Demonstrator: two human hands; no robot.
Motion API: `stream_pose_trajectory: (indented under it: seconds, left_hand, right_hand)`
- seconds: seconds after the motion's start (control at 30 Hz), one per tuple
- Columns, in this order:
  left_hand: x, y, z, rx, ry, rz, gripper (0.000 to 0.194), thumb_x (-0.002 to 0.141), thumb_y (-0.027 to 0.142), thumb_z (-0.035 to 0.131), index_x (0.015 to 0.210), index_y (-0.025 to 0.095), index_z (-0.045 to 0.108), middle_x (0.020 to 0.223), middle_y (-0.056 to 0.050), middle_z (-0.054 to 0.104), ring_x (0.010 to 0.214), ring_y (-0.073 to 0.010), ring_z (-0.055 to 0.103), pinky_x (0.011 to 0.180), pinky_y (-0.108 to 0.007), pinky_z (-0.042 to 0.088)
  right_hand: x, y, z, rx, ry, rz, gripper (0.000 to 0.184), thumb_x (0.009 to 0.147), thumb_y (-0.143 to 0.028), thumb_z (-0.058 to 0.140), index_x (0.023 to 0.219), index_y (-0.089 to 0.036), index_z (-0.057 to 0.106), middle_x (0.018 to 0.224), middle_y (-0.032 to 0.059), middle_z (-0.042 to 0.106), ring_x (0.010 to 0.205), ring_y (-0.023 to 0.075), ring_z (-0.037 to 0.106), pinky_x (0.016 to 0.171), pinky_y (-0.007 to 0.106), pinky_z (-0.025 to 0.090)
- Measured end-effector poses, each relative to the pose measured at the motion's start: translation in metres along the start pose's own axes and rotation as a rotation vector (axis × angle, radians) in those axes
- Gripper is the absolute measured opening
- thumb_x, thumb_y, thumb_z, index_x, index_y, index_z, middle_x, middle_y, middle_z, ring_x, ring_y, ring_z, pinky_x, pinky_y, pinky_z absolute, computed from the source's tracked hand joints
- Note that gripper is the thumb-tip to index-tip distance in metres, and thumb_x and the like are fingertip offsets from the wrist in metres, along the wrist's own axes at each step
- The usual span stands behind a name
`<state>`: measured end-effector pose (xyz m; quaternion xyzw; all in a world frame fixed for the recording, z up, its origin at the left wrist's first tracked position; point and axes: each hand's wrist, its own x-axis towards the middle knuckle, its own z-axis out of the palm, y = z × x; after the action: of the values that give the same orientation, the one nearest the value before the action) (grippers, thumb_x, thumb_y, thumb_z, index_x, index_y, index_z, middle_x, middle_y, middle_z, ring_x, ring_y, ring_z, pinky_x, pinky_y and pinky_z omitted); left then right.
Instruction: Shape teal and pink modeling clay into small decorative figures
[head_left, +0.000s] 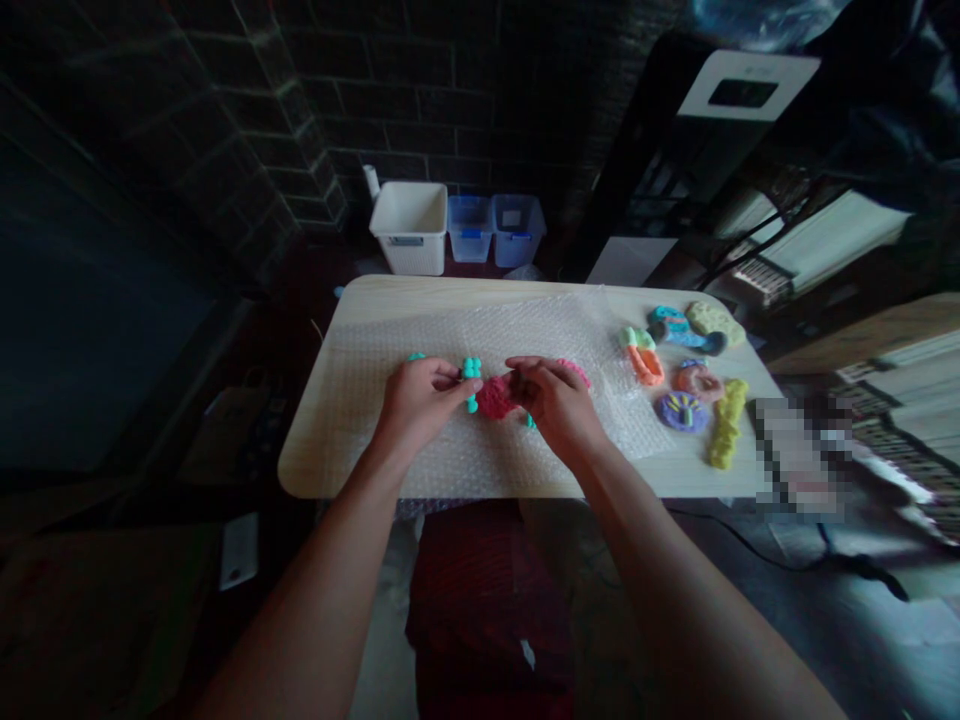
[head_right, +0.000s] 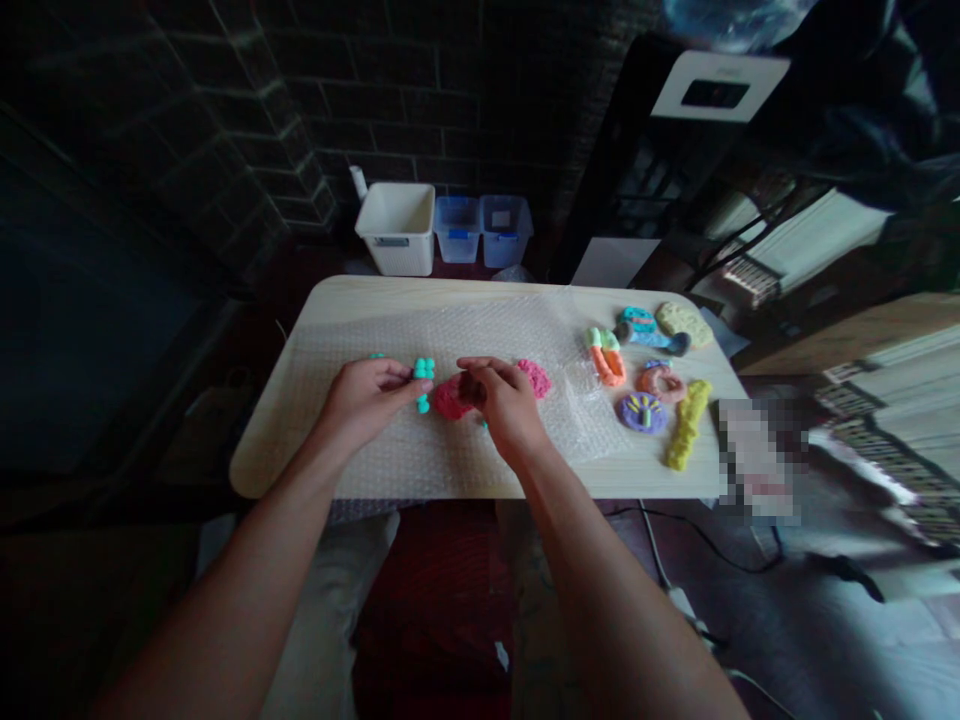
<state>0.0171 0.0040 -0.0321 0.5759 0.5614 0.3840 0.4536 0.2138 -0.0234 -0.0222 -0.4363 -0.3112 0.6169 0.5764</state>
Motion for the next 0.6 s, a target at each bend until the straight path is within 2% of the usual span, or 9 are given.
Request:
stream_pose_trajectory:
  seconds: [0.03, 0.1, 0.17, 0.2, 0.27, 0.37, 0.5, 0.6]
  left_hand:
    - [0.001, -0.001, 0.0, -0.024, -0.005, 0.0, 0.04, 0.071, 0.05, 0.093, 0.086, 0.017, 0.078, 0.084, -0.011, 0.082, 0.075, -0.0238, 0.077, 0.068, -0.032, 0.055]
    - [0.001, -0.001, 0.0, -0.069, -0.017, 0.006, 0.042, 0.074, 0.053, 0.091, 0.09, 0.016, 0.08, 0.089, -0.012, 0.083, 0.079, -0.0237, 0.077, 0.071, -0.031, 0.057]
    - [0.0, 0.001, 0.0, -0.109, -0.018, 0.013, 0.043, 0.076, 0.055, 0.089, 0.092, 0.016, 0.082, 0.091, -0.012, 0.083, 0.08, -0.0223, 0.076, 0.071, -0.03, 0.057]
    - [-0.001, 0.003, 0.0, -0.129, -0.015, 0.012, 0.044, 0.077, 0.056, 0.089, 0.092, 0.016, 0.082, 0.09, -0.011, 0.083, 0.078, -0.0213, 0.075, 0.07, -0.029, 0.056]
    - [-0.003, 0.008, -0.001, -0.176, -0.003, -0.003, 0.044, 0.076, 0.057, 0.089, 0.09, 0.016, 0.082, 0.083, -0.009, 0.081, 0.073, -0.0187, 0.072, 0.066, -0.027, 0.053]
    - [-0.004, 0.014, -0.001, -0.266, 0.012, -0.049, 0.045, 0.074, 0.056, 0.09, 0.087, 0.015, 0.08, 0.077, -0.005, 0.076, 0.068, -0.0151, 0.066, 0.063, -0.026, 0.05]
    - [-0.005, 0.019, 0.0, -0.374, 0.018, -0.111, 0.044, 0.069, 0.051, 0.093, 0.09, 0.015, 0.079, 0.081, -0.005, 0.076, 0.071, -0.0144, 0.065, 0.068, -0.027, 0.053]
    - [-0.006, 0.021, -0.001, -0.425, 0.014, -0.125, 0.04, 0.069, 0.047, 0.093, 0.09, 0.015, 0.079, 0.084, -0.006, 0.077, 0.073, -0.0147, 0.066, 0.071, -0.028, 0.054]
  right_hand:
    - [0.0, 0.0, 0.0, -0.025, 0.002, 0.007, 0.03, 0.084, -0.045, 0.085, 0.085, -0.018, 0.073, 0.068, 0.0028, 0.073, 0.055, 0.0131, 0.064, 0.052, 0.026, 0.049]
    - [-0.001, 0.0, 0.001, -0.088, 0.005, 0.008, 0.041, 0.09, -0.058, 0.079, 0.079, -0.019, 0.069, 0.053, -0.0009, 0.062, 0.041, 0.0106, 0.05, 0.04, 0.025, 0.036]
    - [-0.001, 0.001, 0.003, -0.121, 0.0, -0.014, 0.048, 0.09, -0.063, 0.077, 0.072, -0.02, 0.065, 0.045, -0.0058, 0.048, 0.036, 0.0079, 0.037, 0.037, 0.025, 0.023]
    - [-0.002, 0.001, 0.003, -0.111, -0.01, -0.031, 0.047, 0.09, -0.061, 0.078, 0.072, -0.02, 0.065, 0.046, -0.0074, 0.044, 0.037, 0.0071, 0.034, 0.038, 0.025, 0.022]
    - [-0.001, 0.002, 0.004, -0.058, -0.034, -0.052, 0.038, 0.089, -0.052, 0.083, 0.075, -0.02, 0.068, 0.052, -0.0076, 0.044, 0.043, 0.007, 0.036, 0.041, 0.024, 0.026]
    - [0.0, 0.004, 0.003, 0.004, -0.062, -0.04, 0.021, 0.082, -0.037, 0.089, 0.086, -0.021, 0.075, 0.065, -0.004, 0.059, 0.057, 0.0094, 0.051, 0.052, 0.024, 0.041]
    - [0.001, 0.006, 0.001, 0.006, -0.103, 0.0, 0.027, 0.069, -0.027, 0.097, 0.09, -0.02, 0.081, 0.081, 0.0006, 0.075, 0.071, 0.0116, 0.065, 0.066, 0.025, 0.053]
    - [0.0, 0.006, 0.002, 0.005, -0.097, 0.014, 0.029, 0.07, -0.035, 0.099, 0.087, -0.019, 0.08, 0.081, 0.0029, 0.078, 0.07, 0.0127, 0.07, 0.065, 0.026, 0.055]
